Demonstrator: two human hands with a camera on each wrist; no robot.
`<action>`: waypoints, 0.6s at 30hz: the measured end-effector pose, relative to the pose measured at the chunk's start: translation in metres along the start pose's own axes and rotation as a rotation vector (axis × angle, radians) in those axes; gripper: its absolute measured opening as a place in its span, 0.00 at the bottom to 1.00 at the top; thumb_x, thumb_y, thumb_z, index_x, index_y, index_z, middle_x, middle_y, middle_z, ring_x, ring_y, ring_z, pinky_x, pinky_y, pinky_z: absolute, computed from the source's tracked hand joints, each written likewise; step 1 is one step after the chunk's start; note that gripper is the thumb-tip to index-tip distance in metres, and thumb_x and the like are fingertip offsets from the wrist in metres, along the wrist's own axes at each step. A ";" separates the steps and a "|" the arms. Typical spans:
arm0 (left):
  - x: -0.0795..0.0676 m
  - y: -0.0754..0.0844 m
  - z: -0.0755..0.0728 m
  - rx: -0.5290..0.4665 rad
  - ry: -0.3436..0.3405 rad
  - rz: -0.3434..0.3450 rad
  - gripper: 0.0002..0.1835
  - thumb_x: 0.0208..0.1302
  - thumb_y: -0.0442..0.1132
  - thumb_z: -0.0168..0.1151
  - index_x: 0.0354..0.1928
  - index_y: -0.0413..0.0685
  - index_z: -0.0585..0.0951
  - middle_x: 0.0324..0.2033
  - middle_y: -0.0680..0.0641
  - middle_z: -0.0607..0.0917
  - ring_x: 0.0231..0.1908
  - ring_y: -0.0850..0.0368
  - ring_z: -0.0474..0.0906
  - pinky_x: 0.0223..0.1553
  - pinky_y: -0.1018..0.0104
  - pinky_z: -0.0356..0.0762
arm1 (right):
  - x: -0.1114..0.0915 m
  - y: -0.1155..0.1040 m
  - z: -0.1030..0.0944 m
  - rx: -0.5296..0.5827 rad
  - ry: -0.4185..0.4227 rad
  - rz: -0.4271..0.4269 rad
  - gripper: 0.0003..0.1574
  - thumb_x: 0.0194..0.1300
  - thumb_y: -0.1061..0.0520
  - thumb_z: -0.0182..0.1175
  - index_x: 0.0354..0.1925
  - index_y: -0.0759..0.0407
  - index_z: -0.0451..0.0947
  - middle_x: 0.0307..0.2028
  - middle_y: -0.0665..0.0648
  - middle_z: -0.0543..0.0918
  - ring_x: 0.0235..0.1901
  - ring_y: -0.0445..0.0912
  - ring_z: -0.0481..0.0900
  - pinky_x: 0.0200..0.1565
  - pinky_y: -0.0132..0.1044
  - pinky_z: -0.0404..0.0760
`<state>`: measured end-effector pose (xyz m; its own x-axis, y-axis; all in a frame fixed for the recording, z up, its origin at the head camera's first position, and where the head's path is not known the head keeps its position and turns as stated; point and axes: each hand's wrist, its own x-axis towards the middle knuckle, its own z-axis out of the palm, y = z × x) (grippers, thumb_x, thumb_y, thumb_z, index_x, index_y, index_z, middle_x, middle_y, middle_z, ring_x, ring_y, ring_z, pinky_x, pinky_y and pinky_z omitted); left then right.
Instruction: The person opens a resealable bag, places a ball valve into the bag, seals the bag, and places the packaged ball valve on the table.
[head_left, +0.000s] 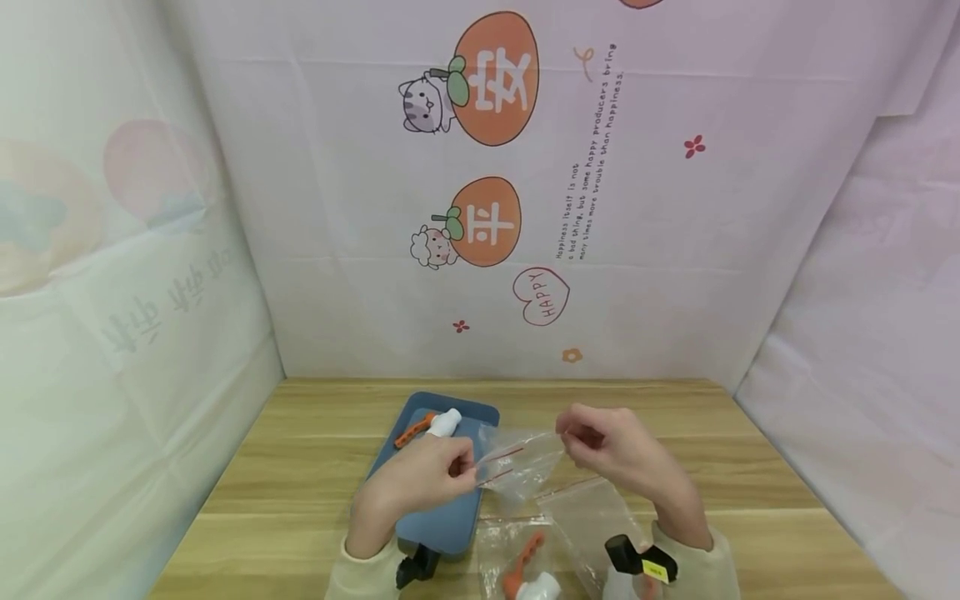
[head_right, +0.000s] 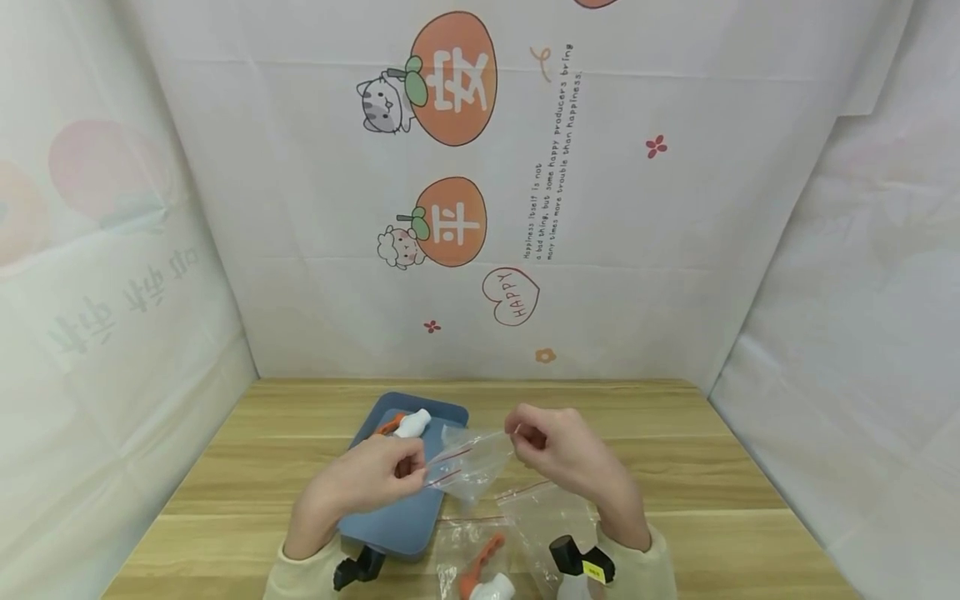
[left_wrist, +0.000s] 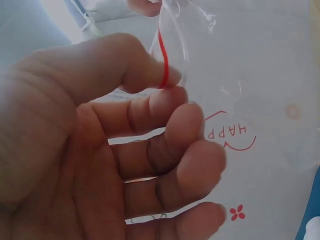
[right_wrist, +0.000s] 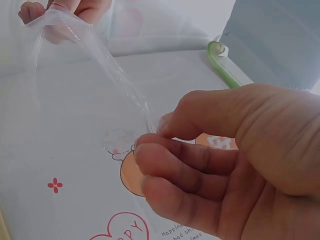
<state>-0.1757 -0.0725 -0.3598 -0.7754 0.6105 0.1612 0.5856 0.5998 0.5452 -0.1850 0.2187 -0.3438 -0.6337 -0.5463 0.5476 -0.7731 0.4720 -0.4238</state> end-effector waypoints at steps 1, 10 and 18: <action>-0.001 0.000 0.000 0.005 -0.004 -0.003 0.11 0.68 0.37 0.55 0.26 0.54 0.71 0.17 0.61 0.67 0.16 0.70 0.58 0.22 0.77 0.58 | 0.000 0.000 0.001 -0.004 0.002 -0.001 0.15 0.58 0.73 0.61 0.34 0.53 0.78 0.22 0.41 0.75 0.21 0.28 0.69 0.21 0.27 0.75; -0.007 0.004 -0.006 0.029 0.052 -0.003 0.11 0.69 0.40 0.57 0.26 0.55 0.73 0.18 0.61 0.69 0.16 0.71 0.60 0.21 0.76 0.61 | 0.001 -0.001 0.004 0.020 0.024 -0.026 0.17 0.57 0.74 0.60 0.34 0.52 0.76 0.23 0.42 0.77 0.23 0.29 0.71 0.23 0.27 0.77; 0.001 0.007 -0.005 -0.074 0.387 0.265 0.15 0.63 0.49 0.67 0.44 0.51 0.77 0.35 0.54 0.79 0.32 0.62 0.75 0.34 0.70 0.78 | 0.001 -0.003 0.001 0.141 0.081 0.003 0.14 0.63 0.73 0.59 0.39 0.55 0.78 0.24 0.48 0.81 0.21 0.37 0.78 0.23 0.30 0.80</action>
<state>-0.1735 -0.0705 -0.3522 -0.6405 0.4915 0.5901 0.7679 0.4023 0.4985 -0.1834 0.2162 -0.3434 -0.6364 -0.4844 0.6004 -0.7708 0.3684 -0.5198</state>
